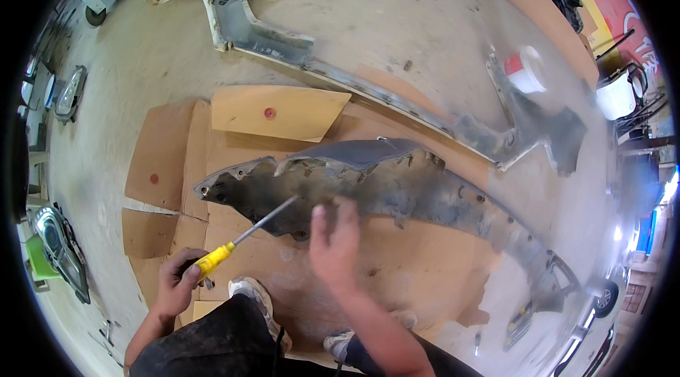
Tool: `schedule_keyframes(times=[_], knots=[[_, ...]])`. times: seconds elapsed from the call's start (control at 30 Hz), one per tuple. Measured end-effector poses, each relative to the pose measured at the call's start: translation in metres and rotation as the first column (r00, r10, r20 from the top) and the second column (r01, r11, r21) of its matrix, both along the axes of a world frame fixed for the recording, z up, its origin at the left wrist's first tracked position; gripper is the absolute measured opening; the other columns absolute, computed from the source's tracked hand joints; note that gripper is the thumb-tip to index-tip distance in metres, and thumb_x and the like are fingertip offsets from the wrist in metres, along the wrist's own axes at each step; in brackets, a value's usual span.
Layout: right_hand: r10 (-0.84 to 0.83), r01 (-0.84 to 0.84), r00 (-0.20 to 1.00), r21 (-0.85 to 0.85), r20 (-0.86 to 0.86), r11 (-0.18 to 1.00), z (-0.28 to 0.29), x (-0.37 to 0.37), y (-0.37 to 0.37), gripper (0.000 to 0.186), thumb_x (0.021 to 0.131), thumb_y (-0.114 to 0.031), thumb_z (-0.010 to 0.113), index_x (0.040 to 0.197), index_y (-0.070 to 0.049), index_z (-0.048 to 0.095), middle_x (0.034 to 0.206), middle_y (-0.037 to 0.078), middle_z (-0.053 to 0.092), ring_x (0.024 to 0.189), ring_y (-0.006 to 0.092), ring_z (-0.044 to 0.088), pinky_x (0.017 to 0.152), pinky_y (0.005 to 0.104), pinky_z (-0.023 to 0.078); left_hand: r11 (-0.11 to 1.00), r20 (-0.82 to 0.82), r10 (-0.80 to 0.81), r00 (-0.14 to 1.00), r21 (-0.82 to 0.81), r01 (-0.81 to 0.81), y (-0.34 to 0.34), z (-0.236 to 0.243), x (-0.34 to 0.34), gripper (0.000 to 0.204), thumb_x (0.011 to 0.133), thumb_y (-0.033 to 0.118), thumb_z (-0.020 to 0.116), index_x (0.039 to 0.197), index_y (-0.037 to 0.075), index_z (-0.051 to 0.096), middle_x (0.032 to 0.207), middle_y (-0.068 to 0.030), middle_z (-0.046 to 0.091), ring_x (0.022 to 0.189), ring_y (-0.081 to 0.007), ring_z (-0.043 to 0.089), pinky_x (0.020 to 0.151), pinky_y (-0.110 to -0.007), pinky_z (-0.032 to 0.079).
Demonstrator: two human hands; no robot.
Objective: The person uses a yellow screwdriver to pry and scrape material from the inner surface of a detached car bumper. They then pick up a heat gun and apply heat to the bumper's surface while holding it with the other hand.
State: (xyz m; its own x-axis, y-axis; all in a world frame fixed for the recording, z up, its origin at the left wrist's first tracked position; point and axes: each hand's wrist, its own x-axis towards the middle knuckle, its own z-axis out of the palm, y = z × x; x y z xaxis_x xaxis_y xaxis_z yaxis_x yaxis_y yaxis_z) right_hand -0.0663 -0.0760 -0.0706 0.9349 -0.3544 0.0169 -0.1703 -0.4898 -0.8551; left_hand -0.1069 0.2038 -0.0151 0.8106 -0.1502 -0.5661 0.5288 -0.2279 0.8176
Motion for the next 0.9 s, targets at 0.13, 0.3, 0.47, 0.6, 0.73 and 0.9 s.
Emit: schedule_keyframes(times=[0.13, 0.3, 0.47, 0.6, 0.73, 0.9], knots=[[0.141, -0.145, 0.988, -0.074, -0.058, 0.987, 0.008, 0.043, -0.015, 0.027, 0.095, -0.023, 0.050, 0.108, 0.001, 0.055, 0.107, 0.024, 0.058, 0.103, 0.0416, 0.052, 0.091, 0.0411, 0.040, 0.999, 0.212, 0.012, 0.977, 0.046, -0.022, 0.009, -0.002, -0.012, 0.034, 0.079, 0.015, 0.070, 0.107, -0.003, 0.062, 0.096, -0.0099, 0.058, 0.087, -0.0167, 0.056, 0.080, -0.029, 0.046], [0.286, -0.265, 0.940, 0.130, -0.184, 0.955, -0.005, 0.074, -0.033, 0.034, 0.097, -0.031, 0.048, 0.110, 0.000, 0.053, 0.107, 0.023, 0.059, 0.102, 0.0424, 0.055, 0.088, 0.0415, 0.042, 0.981, 0.320, -0.032, 0.947, 0.189, -0.031, -0.001, 0.000, -0.010, 0.035, 0.075, 0.015, 0.073, 0.104, -0.002, 0.065, 0.100, -0.0119, 0.055, 0.095, -0.0203, 0.054, 0.083, -0.030, 0.044], [0.270, -0.242, 0.927, 0.137, -0.261, 0.961, -0.025, 0.072, -0.037, 0.039, 0.096, -0.037, 0.051, 0.113, -0.002, 0.053, 0.109, 0.024, 0.059, 0.106, 0.0432, 0.054, 0.089, 0.0428, 0.042, 0.987, 0.384, 0.053, 0.922, 0.122, -0.108, -0.004, 0.004, -0.002, 0.034, 0.077, 0.018, 0.071, 0.104, -0.003, 0.065, 0.100, -0.0115, 0.052, 0.093, -0.0205, 0.052, 0.081, -0.030, 0.044], [0.278, -0.267, 0.948, 0.087, -0.154, 0.960, -0.037, 0.073, -0.037, 0.040, 0.095, -0.038, 0.052, 0.113, -0.002, 0.052, 0.110, 0.024, 0.059, 0.106, 0.0430, 0.054, 0.089, 0.0420, 0.042, 0.980, 0.393, 0.121, 0.912, 0.098, -0.172, -0.012, 0.009, 0.009, 0.036, 0.078, 0.021, 0.071, 0.105, -0.003, 0.064, 0.099, -0.0120, 0.051, 0.091, -0.0195, 0.051, 0.078, -0.029, 0.044], [0.282, -0.261, 0.938, 0.127, -0.200, 0.957, -0.031, 0.078, -0.036, 0.040, 0.095, -0.038, 0.052, 0.112, -0.002, 0.054, 0.108, 0.024, 0.060, 0.105, 0.0423, 0.054, 0.089, 0.0407, 0.042, 0.980, 0.445, 0.097, 0.890, 0.115, -0.164, -0.013, 0.005, 0.013, 0.037, 0.079, 0.022, 0.070, 0.105, -0.003, 0.064, 0.098, -0.0121, 0.051, 0.091, -0.0202, 0.051, 0.079, -0.029, 0.043], [0.256, -0.233, 0.920, 0.112, -0.298, 0.966, -0.021, 0.080, -0.036, 0.040, 0.095, -0.038, 0.052, 0.109, -0.001, 0.055, 0.104, 0.023, 0.062, 0.102, 0.0412, 0.056, 0.087, 0.0392, 0.043, 0.979, 0.469, 0.079, 0.880, 0.127, -0.156, -0.015, 0.001, 0.016, 0.038, 0.078, 0.021, 0.071, 0.106, -0.003, 0.064, 0.097, -0.0126, 0.053, 0.091, -0.0213, 0.052, 0.080, -0.030, 0.043]])
